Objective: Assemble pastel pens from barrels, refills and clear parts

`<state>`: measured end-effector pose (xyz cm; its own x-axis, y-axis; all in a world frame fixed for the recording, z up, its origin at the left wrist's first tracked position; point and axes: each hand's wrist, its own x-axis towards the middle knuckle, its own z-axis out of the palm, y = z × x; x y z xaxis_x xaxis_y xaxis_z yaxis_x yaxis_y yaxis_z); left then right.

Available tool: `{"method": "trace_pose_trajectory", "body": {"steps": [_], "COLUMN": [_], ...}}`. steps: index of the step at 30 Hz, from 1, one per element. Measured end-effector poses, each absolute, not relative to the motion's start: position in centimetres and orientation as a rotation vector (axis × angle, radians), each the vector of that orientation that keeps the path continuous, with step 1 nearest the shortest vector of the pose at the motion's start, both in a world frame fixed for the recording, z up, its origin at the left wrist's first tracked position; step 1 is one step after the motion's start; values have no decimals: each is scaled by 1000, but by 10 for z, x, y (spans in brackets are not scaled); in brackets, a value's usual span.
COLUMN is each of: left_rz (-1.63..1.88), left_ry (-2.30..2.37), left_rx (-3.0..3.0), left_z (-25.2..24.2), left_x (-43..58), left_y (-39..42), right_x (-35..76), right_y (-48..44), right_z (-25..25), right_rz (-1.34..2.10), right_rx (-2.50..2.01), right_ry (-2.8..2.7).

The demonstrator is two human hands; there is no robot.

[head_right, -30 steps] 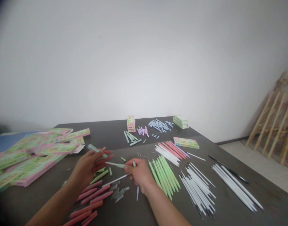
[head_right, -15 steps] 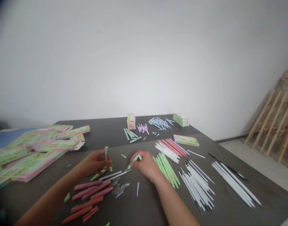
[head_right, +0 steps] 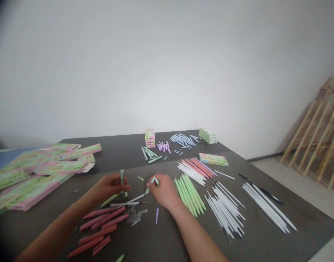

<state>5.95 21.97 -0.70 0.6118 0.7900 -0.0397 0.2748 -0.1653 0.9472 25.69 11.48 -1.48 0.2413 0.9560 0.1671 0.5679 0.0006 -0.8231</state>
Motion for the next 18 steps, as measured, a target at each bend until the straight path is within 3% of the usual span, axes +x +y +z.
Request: {"method": "trace_pose_trajectory", "body": {"steps": [9, 18], "left_rz": [703, 646], "left_ry": [986, 879], "left_rx": [1502, 839], "left_z": [6, 31], "left_x": [50, 52], "left_y": [222, 204], "right_x": [246, 252], "right_y": [107, 109], "right_z": [-7, -2], "right_rz": [477, 724], "right_rx": [-1714, -1664], "right_ry": [-1469, -1334]}}
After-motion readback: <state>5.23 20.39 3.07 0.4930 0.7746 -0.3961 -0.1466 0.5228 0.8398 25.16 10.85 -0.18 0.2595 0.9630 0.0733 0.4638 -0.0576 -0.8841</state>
